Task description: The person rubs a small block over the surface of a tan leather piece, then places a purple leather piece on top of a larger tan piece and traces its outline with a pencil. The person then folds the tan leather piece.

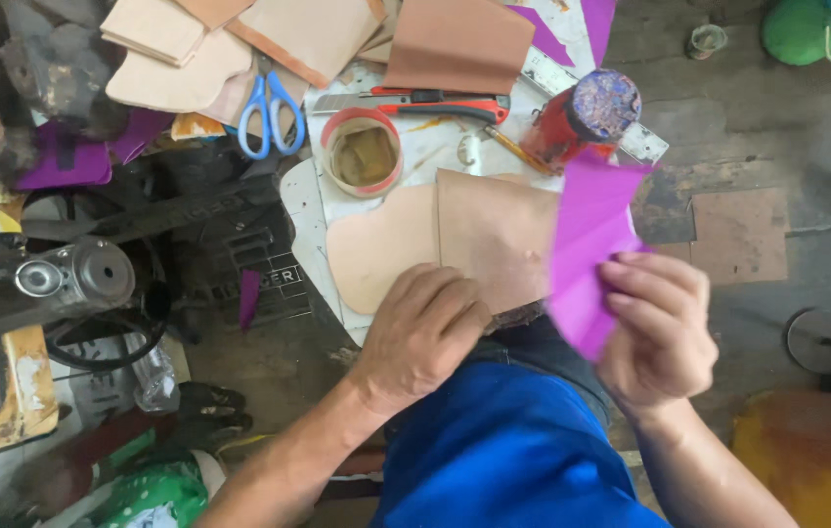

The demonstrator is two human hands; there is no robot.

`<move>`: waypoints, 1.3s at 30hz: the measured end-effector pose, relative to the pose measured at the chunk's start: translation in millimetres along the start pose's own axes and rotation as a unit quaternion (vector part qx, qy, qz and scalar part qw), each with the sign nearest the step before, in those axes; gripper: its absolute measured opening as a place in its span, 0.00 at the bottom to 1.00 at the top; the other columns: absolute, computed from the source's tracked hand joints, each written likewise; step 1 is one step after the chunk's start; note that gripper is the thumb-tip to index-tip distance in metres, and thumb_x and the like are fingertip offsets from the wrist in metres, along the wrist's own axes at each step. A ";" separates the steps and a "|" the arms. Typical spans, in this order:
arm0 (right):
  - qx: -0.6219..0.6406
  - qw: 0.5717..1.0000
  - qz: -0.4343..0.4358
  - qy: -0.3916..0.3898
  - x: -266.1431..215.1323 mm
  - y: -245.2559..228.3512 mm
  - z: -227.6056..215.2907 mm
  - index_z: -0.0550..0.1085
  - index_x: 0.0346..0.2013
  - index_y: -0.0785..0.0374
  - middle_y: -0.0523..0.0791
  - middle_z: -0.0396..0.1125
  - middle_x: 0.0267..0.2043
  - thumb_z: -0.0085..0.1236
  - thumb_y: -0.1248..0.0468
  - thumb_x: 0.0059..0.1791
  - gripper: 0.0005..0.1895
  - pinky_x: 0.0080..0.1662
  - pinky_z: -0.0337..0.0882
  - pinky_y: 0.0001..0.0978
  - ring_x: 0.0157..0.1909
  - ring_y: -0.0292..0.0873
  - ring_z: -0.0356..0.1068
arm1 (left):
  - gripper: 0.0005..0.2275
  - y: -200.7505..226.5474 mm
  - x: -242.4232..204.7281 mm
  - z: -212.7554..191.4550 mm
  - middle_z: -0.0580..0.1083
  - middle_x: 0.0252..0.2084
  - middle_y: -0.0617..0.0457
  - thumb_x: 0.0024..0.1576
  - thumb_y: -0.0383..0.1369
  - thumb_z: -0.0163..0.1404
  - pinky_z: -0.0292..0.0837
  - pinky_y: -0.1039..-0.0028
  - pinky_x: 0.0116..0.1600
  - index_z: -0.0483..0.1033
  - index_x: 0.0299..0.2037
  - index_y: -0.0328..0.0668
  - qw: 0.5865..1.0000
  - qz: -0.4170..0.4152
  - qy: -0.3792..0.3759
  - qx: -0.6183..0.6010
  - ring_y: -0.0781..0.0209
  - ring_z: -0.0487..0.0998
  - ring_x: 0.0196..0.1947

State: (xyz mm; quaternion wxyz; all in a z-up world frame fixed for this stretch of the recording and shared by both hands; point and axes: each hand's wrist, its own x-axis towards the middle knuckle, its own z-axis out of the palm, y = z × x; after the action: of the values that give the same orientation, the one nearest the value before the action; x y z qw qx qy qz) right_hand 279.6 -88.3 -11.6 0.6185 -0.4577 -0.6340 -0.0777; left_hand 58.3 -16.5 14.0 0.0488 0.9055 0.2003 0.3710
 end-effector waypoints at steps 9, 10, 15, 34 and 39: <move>-0.062 0.971 -0.047 -0.226 14.6 -16.9 28.5 0.81 0.33 0.66 0.52 0.76 0.39 0.60 0.69 0.49 0.04 0.44 0.74 0.45 0.37 0.55 0.71 | 0.08 -19.3 -8.9 -28.4 0.73 0.36 0.44 0.62 0.32 0.51 0.77 0.57 0.50 0.80 0.36 0.37 0.998 -0.046 0.003 -0.035 0.43 0.79 0.42; -0.065 0.969 -0.050 -0.235 14.6 -16.5 28.9 0.81 0.33 0.66 0.52 0.76 0.38 0.59 0.69 0.50 0.05 0.44 0.73 0.45 0.37 0.55 0.71 | 0.08 -27.7 -13.3 -30.6 0.74 0.38 0.42 0.62 0.33 0.51 0.76 0.55 0.49 0.81 0.38 0.37 0.998 -0.057 -0.007 -0.030 0.41 0.78 0.44; -0.074 0.948 -0.030 -0.307 22.3 -25.7 28.5 0.78 0.40 0.69 0.52 0.75 0.46 0.58 0.70 0.53 0.04 0.48 0.69 0.42 0.42 0.55 0.70 | 0.18 -51.6 12.5 -48.4 0.72 0.60 0.44 0.53 0.37 0.62 0.65 0.50 0.63 0.78 0.52 0.41 0.983 -0.088 -0.163 0.011 0.41 0.68 0.60; -0.106 0.954 0.020 -0.280 5.4 -28.4 36.1 0.80 0.39 0.63 0.53 0.73 0.49 0.64 0.69 0.51 0.03 0.51 0.66 0.41 0.45 0.54 0.70 | 0.25 -66.3 -7.0 -26.3 0.69 0.68 0.49 0.57 0.53 0.55 0.55 0.49 0.67 0.77 0.58 0.47 0.977 -0.108 -0.185 0.018 0.43 0.64 0.67; -0.104 0.954 0.025 -0.280 6.2 -28.1 37.6 0.80 0.38 0.64 0.53 0.73 0.49 0.64 0.69 0.51 0.03 0.52 0.67 0.40 0.45 0.54 0.70 | 0.26 -67.2 -5.7 -26.5 0.68 0.68 0.50 0.57 0.54 0.55 0.55 0.50 0.67 0.77 0.58 0.46 0.977 -0.110 -0.184 0.017 0.44 0.64 0.67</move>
State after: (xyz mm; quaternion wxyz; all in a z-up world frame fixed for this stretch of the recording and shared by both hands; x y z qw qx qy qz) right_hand 234.9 -76.3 -1.6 0.3669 -0.5390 -0.7582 0.0034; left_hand 14.4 41.1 13.5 0.1099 0.9315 0.2924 0.1866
